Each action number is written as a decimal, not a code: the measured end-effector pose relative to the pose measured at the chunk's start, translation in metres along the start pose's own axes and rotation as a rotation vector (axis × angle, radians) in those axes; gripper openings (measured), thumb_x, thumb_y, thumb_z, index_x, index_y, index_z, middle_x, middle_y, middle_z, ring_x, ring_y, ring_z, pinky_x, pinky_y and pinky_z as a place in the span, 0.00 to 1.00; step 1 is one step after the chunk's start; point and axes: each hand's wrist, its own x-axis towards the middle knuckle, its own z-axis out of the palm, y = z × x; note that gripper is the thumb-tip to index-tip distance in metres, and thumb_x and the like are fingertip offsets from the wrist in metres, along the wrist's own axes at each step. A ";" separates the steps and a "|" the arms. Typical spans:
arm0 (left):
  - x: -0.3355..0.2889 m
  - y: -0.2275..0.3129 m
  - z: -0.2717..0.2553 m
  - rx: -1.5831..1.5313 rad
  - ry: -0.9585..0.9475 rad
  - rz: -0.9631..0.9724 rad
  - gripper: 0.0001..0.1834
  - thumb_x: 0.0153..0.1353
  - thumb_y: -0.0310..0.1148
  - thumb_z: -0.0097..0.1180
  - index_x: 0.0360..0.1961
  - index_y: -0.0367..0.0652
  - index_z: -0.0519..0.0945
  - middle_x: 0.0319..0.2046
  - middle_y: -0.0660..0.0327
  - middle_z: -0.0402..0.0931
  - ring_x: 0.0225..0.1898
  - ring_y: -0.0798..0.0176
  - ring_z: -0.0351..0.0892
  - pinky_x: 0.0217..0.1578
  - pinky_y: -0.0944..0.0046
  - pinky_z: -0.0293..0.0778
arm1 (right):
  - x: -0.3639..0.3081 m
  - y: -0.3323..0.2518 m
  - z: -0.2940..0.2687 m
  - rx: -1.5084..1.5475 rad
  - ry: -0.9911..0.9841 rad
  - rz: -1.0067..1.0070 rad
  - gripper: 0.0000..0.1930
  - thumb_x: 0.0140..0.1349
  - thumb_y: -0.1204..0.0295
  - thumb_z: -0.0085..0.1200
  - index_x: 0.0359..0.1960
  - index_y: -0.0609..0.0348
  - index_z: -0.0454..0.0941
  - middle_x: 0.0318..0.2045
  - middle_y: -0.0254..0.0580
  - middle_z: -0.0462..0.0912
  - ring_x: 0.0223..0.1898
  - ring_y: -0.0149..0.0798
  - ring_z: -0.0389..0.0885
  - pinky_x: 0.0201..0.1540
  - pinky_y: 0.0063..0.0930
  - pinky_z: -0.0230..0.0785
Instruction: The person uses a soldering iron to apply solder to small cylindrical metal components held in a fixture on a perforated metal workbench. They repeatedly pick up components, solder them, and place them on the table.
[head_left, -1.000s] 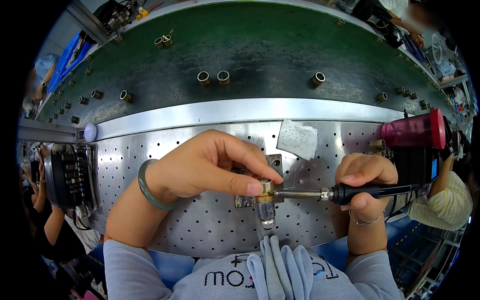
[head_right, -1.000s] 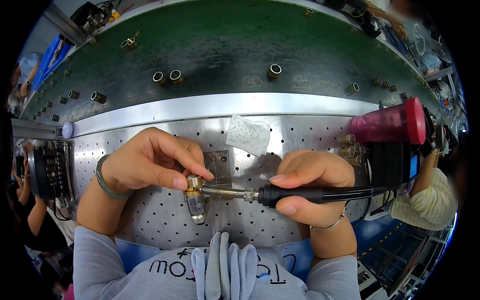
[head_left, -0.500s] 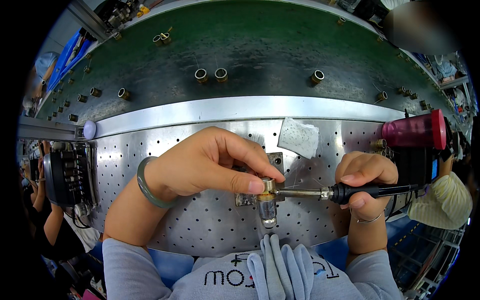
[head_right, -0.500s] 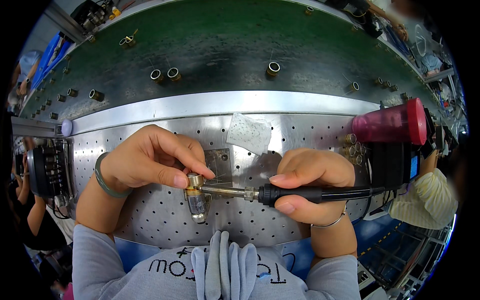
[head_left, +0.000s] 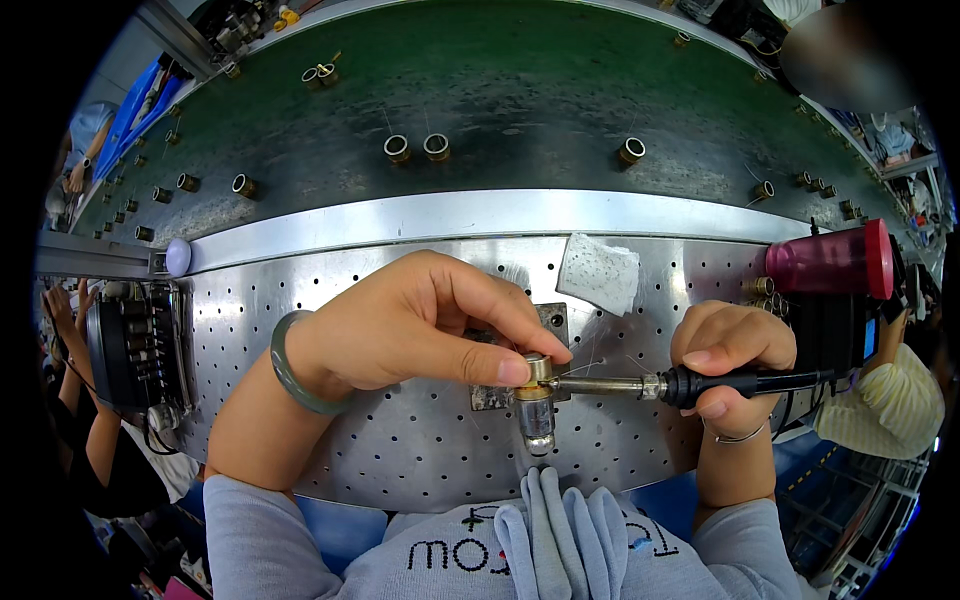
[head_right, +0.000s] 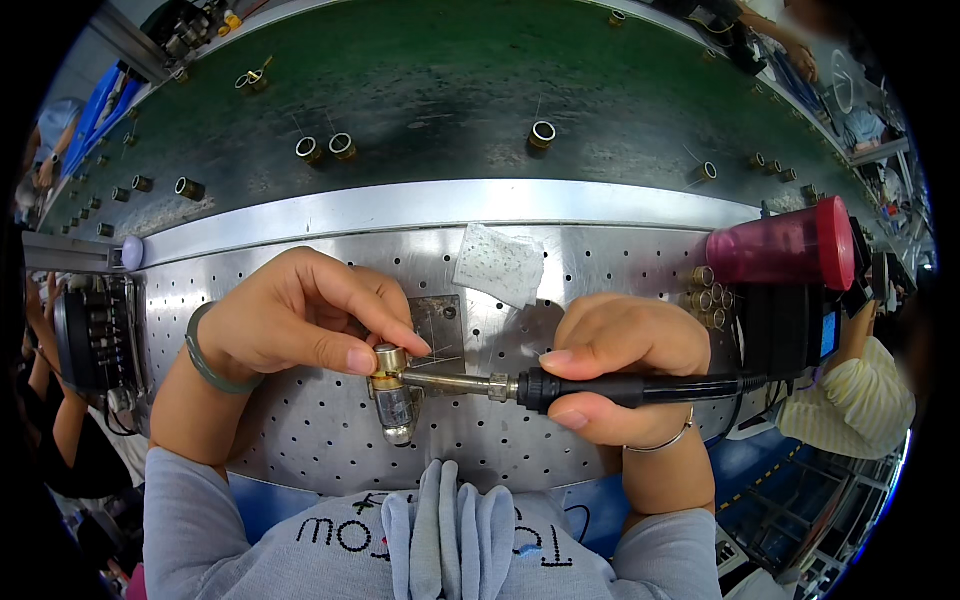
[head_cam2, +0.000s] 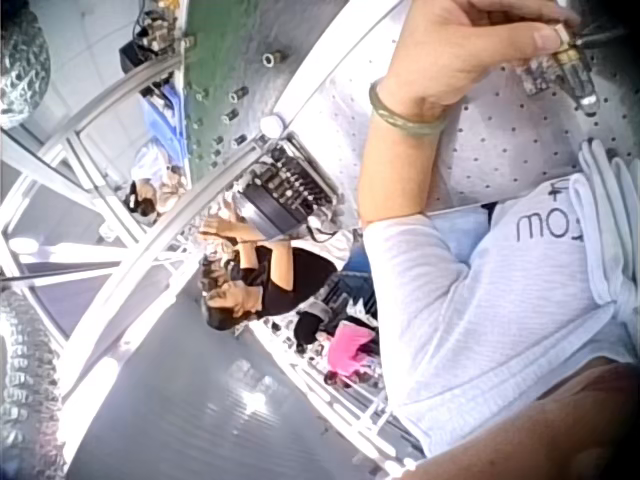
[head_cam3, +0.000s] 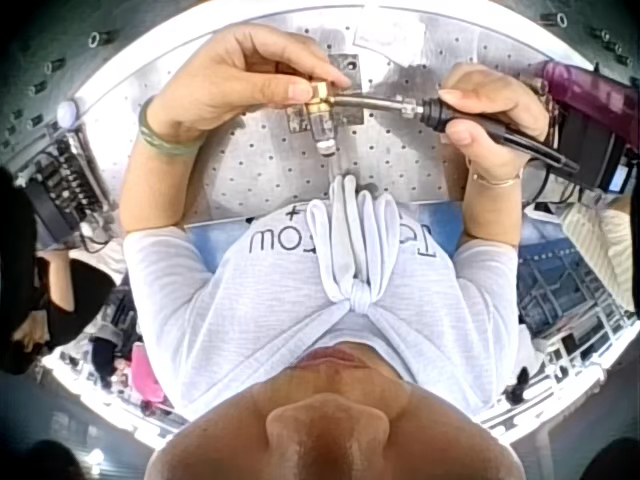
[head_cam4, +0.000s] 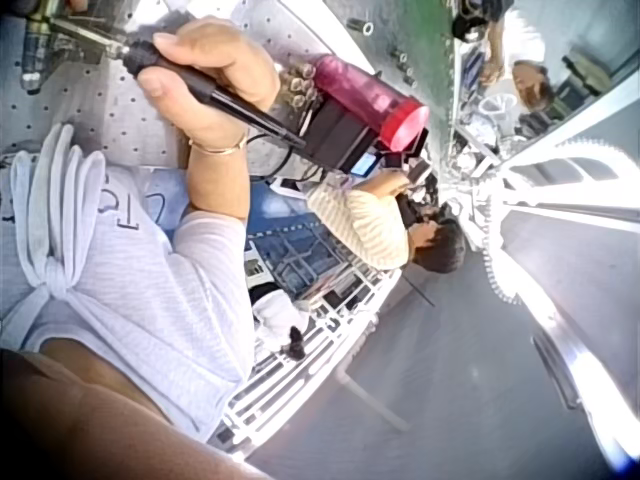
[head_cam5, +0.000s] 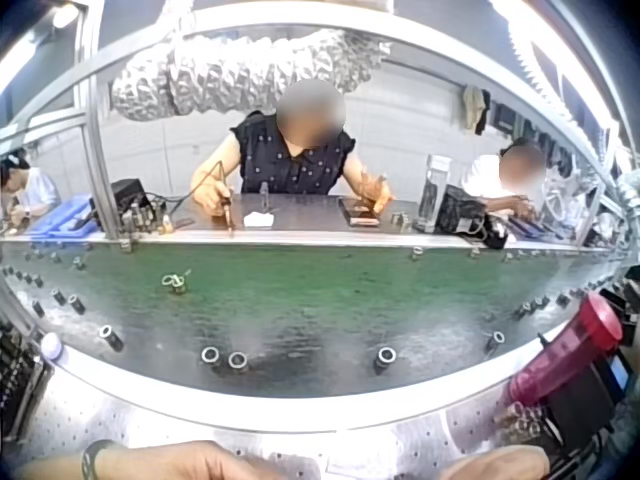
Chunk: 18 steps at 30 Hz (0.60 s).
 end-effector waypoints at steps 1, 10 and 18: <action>0.000 0.000 0.000 -0.001 -0.002 0.001 0.15 0.50 0.21 0.62 0.41 0.30 0.81 0.34 0.56 0.78 0.34 0.68 0.75 0.38 0.72 0.70 | -0.001 -0.001 -0.001 0.000 -0.003 0.004 0.13 0.41 0.80 0.67 0.30 0.68 0.78 0.18 0.42 0.77 0.17 0.34 0.73 0.23 0.23 0.63; -0.001 0.003 0.003 -0.004 0.023 -0.019 0.17 0.48 0.19 0.62 0.42 0.30 0.81 0.34 0.56 0.78 0.34 0.68 0.75 0.37 0.73 0.70 | -0.003 -0.001 -0.002 0.029 0.048 0.005 0.14 0.41 0.79 0.67 0.31 0.68 0.78 0.18 0.42 0.78 0.18 0.35 0.74 0.24 0.24 0.64; -0.001 0.002 0.002 -0.006 0.020 -0.025 0.17 0.48 0.19 0.63 0.42 0.30 0.81 0.34 0.56 0.78 0.34 0.69 0.75 0.37 0.73 0.70 | 0.000 0.002 -0.002 0.026 -0.007 -0.017 0.14 0.41 0.80 0.67 0.31 0.69 0.78 0.17 0.42 0.77 0.17 0.34 0.73 0.23 0.23 0.63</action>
